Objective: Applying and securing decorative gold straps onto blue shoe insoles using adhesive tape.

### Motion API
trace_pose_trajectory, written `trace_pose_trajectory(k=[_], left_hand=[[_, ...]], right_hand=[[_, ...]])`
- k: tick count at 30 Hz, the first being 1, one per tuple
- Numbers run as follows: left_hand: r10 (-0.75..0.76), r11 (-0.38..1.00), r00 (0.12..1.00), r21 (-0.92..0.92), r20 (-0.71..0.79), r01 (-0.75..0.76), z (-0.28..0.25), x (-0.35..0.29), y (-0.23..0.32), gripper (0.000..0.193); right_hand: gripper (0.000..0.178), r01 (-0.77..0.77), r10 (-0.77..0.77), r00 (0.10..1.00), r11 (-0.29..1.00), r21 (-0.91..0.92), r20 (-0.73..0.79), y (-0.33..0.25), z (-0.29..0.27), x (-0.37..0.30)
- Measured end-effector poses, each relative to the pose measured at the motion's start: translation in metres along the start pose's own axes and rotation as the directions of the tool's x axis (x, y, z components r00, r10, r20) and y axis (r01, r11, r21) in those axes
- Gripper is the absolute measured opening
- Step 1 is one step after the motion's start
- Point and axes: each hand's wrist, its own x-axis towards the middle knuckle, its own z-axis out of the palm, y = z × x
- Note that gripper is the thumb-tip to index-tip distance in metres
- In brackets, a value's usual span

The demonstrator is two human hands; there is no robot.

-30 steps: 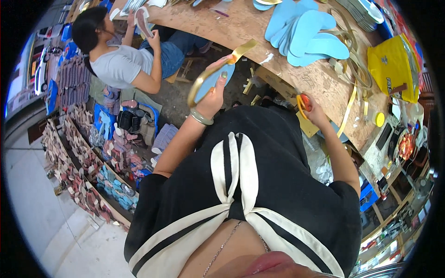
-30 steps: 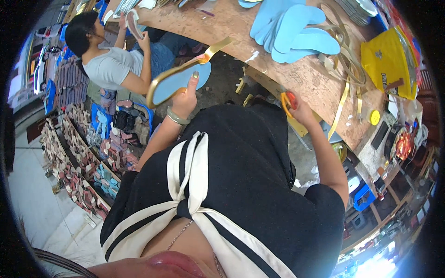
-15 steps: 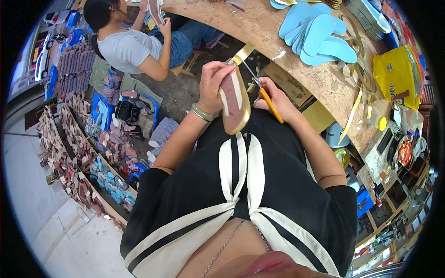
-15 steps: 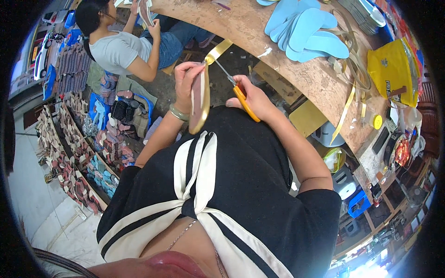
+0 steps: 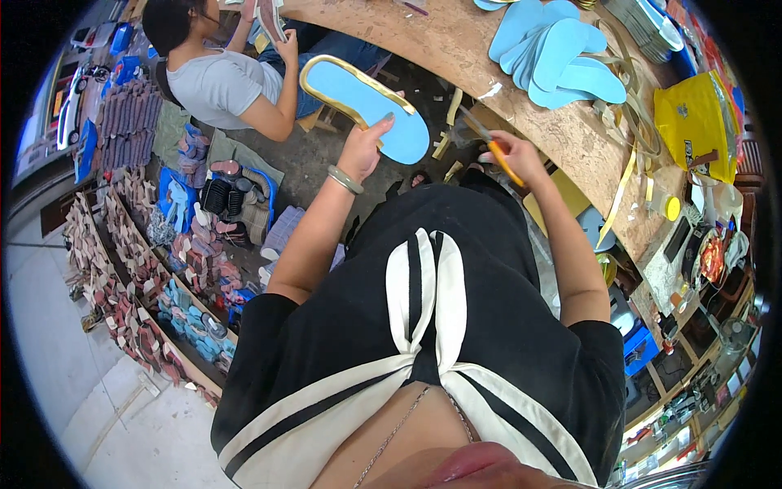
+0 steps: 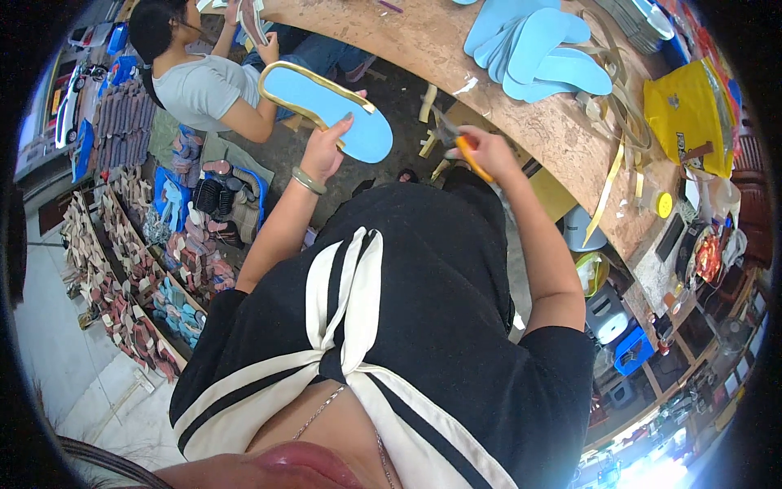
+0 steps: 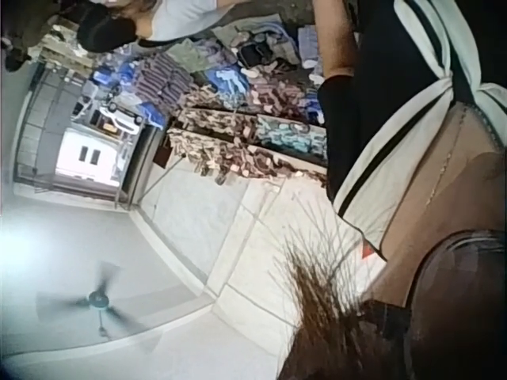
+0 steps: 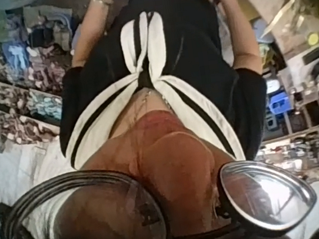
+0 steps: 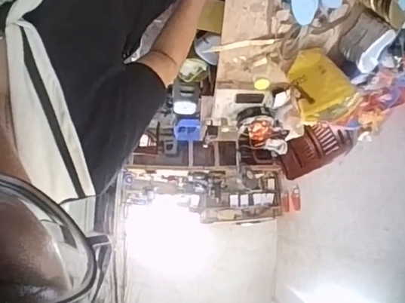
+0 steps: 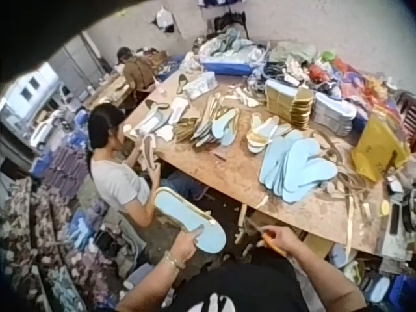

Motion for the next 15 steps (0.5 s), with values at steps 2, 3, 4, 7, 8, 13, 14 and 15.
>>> trace_pose_trajectory(k=[2,3,4,7,8,13,14,15], left_hand=[[0.008,0.947,0.987,-0.32,0.158,0.043,0.018,0.001,0.016,0.038],[0.009,0.947,0.988,-0.319,0.156,0.042,0.022,0.004,0.019,0.038],[-0.009,0.93,0.977,-0.358,0.215,0.087,0.026,0.007,0.021,0.041],[-0.029,0.92,0.953,-0.365,0.303,0.144,0.043,0.018,0.026,0.043],[-0.028,0.928,0.948,-0.343,0.316,0.142,0.048,0.022,0.026,0.042],[-0.1,0.957,0.984,-0.255,0.15,0.136,0.08,0.038,0.024,0.028],[-0.098,0.958,0.983,-0.252,0.154,0.135,0.088,0.041,0.024,0.028],[-0.111,0.964,0.98,-0.223,0.163,0.146,0.096,0.043,0.025,0.027]], right_hand=[[0.051,-0.1,0.086,0.995,0.924,-0.369,-0.057,0.033,-0.033,0.001],[0.05,-0.134,0.094,0.99,0.865,-0.484,-0.107,0.048,-0.048,0.001],[0.049,-0.173,0.097,0.983,0.79,-0.589,-0.159,0.065,-0.064,0.0],[0.044,-0.08,-0.146,0.952,0.732,-0.676,-0.27,0.132,-0.103,0.002],[0.04,-0.125,-0.216,0.918,0.638,-0.76,-0.332,0.129,-0.114,0.004],[0.027,-0.134,0.034,0.981,0.834,-0.535,-0.192,0.061,-0.113,0.049],[0.032,-0.174,0.163,0.985,0.934,-0.313,-0.062,0.017,-0.098,0.059],[0.04,0.076,-0.07,0.997,0.967,0.245,-0.033,-0.002,-0.078,0.055]])
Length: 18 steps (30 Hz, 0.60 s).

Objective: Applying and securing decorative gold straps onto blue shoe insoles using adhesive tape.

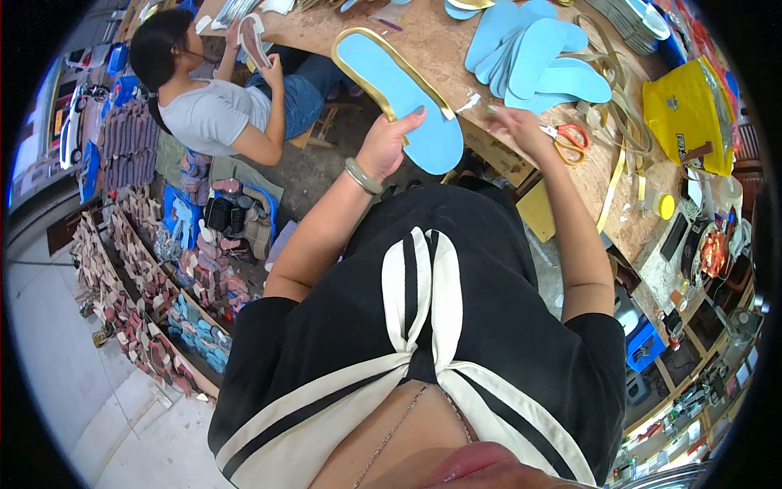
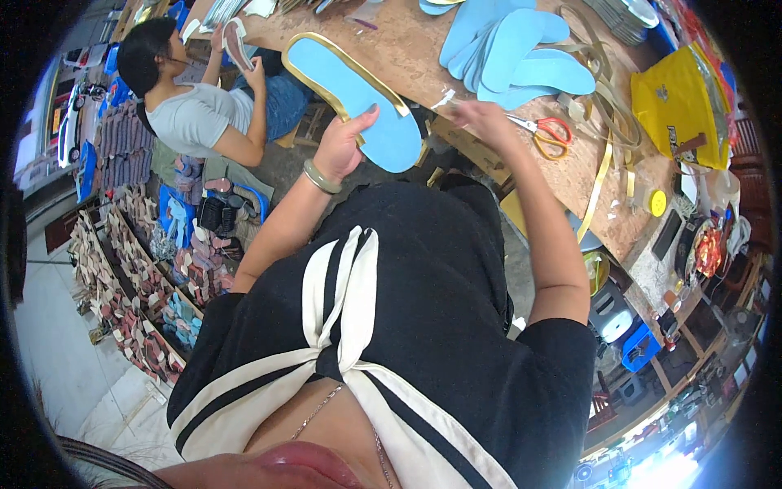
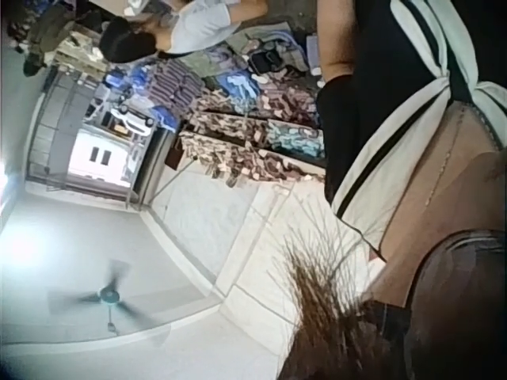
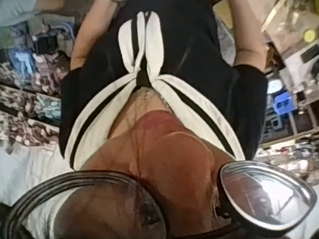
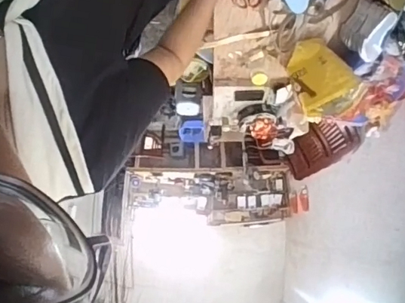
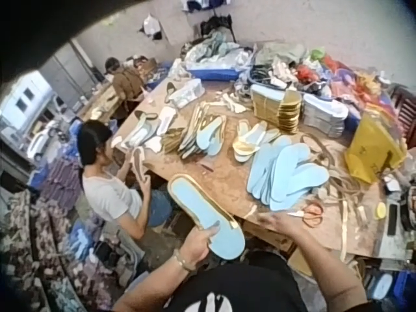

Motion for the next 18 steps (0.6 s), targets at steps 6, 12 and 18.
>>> trace_pose_trajectory(k=[6,12,18], left_hand=[[-0.024,1.0,0.999,-0.006,0.042,0.024,0.031,0.022,0.001,0.028],[0.007,1.0,1.0,0.008,-0.001,-0.007,0.048,0.044,-0.002,0.029],[0.174,0.984,0.951,0.089,-0.255,-0.156,0.065,0.055,-0.021,0.035]], right_hand=[[0.044,0.051,-0.05,0.999,0.998,0.025,-0.013,-0.068,0.044,0.009],[0.049,0.22,-0.171,0.944,0.964,0.149,-0.282,-0.072,0.036,0.008],[0.052,0.111,-0.016,0.97,0.915,0.387,-0.241,-0.074,0.021,0.018]])
